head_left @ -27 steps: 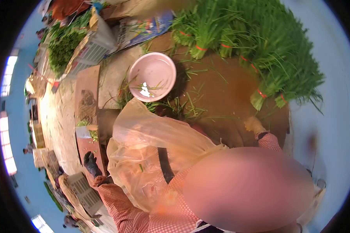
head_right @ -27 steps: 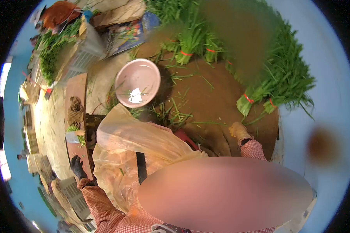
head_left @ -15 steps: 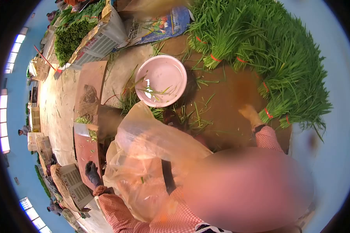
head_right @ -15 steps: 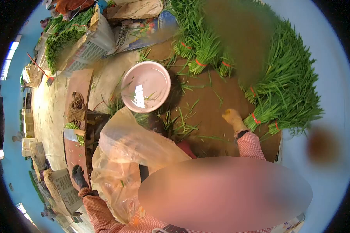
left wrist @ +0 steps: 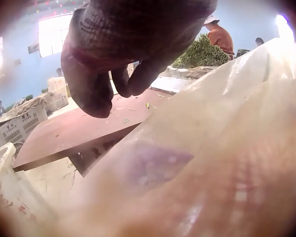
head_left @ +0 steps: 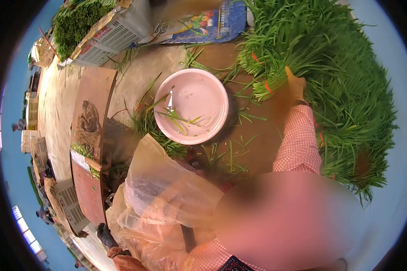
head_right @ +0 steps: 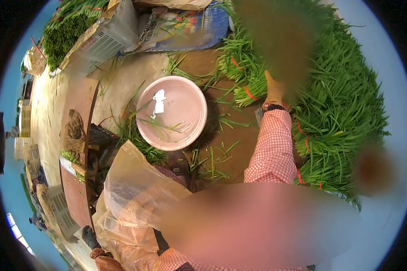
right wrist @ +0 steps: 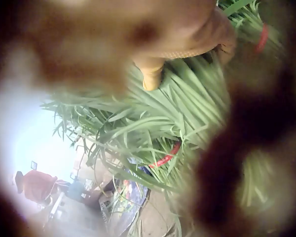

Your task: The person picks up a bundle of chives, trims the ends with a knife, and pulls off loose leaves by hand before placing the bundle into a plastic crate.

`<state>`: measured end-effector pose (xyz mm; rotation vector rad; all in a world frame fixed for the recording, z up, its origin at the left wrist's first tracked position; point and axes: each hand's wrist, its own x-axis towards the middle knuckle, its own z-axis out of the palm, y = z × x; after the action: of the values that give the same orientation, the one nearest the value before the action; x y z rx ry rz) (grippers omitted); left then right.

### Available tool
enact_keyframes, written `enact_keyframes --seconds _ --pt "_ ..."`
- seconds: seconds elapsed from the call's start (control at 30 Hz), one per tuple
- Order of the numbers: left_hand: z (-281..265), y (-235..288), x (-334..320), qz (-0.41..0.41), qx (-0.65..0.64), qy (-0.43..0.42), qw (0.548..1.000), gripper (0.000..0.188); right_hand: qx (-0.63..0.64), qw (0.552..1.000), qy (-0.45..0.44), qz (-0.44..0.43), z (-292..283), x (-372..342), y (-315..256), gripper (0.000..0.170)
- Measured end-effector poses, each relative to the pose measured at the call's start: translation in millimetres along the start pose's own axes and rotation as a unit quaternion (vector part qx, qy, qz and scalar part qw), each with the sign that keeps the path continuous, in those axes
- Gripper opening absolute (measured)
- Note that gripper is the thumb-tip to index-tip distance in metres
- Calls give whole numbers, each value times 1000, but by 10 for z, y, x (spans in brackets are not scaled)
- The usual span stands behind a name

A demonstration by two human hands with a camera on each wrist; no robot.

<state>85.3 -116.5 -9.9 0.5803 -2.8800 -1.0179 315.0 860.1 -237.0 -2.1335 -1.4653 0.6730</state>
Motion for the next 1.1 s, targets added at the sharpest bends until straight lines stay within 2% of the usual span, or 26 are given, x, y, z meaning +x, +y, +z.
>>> enact_keyframes --seconds 0.07,0.1,0.17,0.23,0.27,0.3,0.33,0.37,0.4,0.43,0.47,0.53,0.57,0.6,0.67,0.73,0.77,0.8,0.87,0.9,0.93,1.0,1.03,1.1 --pt "-4 -12 11 -2 -15 0 1000 23 21 999 -33 -6 27 64 39 77" --pt "39 52 -43 11 -22 4 1000 23 7 998 -55 14 -44 36 22 75" --pt "211 307 -166 34 -36 10 999 25 -8 998 -57 -10 -64 41 137 68" --pt "336 493 -61 84 -56 -33 994 28 -24 998 -47 -22 -238 -167 165 61" --pt "454 752 -100 129 -48 -41 990 29 -33 999 -37 -22 -379 -329 163 59" --pt "578 1141 -268 173 -38 -46 983 29 -18 996 -65 -52 -500 -383 215 57" --pt "807 1649 -570 200 -114 -73 970 27 0 992 -93 -80 -615 -430 272 55" --pt "938 2189 -998 204 -93 -126 966 27 1 987 -114 -115 -754 -464 322 54" --pt "1138 2356 -1246 158 -221 -203 941 26 47 984 -145 -94 -903 -538 357 50" --pt "1318 2479 -1496 227 -182 -276 916 28 92 978 -175 -70 -1052 -613 390 47" --pt "1478 2583 -1833 206 -203 -386 876 27 102 977 -185 -21 -1221 -775 375 46" --pt "1799 2788 -2506 132 -208 -587 771 26 123 969 -201 75 -1642 -1132 162 44" --pt "2041 2664 -2806 137 -218 -663 703 27 139 958 -224 113 -1799 -1277 143 36" --pt "2300 2459 -3122 158 -147 -713 668 31 155 956 -236 76 -2014 -1473 109 31" --pt "2377 2296 -3679 127 -219 -764 593 33 174 947 -272 0 -2456 -1920 131 27" --pt "2266 2384 -3777 4 -213 -815 539 36 167 931 -317 -74 -2788 -2239 199 31" --pt "2210 2422 -3768 -57 -208 -834 509 37 203 920 -329 -68 -2891 -2394 253 29" --pt "2183 2437 -3736 -77 -234 -785 568 36 238 907 -342 -60 -2994 -2549 307 27" --pt "2144 2466 -3647 -118 -284 -672 674 36 389 855 -339 45 -3081 -3025 364 18" --pt "2106 2478 -3552 -50 -333 -635 695 34 411 833 -337 151 -3189 -3215 272 22" --pt "2067 2489 -3458 18 -377 -590 714 32 399 843 -348 91 -3191 -3314 348 24" --pt "2132 2467 -3306 -45 -433 -520 735 31 354 858 -370 -39 -3189 -3484 585 30" --pt "2102 2416 -3257 -21 -490 -523 697 31 323 862 -375 -109 -3206 -3557 670 36" --pt "2052 2381 -3197 90 -525 -506 678 30 271 860 -364 -233 -3257 -3691 765 47"
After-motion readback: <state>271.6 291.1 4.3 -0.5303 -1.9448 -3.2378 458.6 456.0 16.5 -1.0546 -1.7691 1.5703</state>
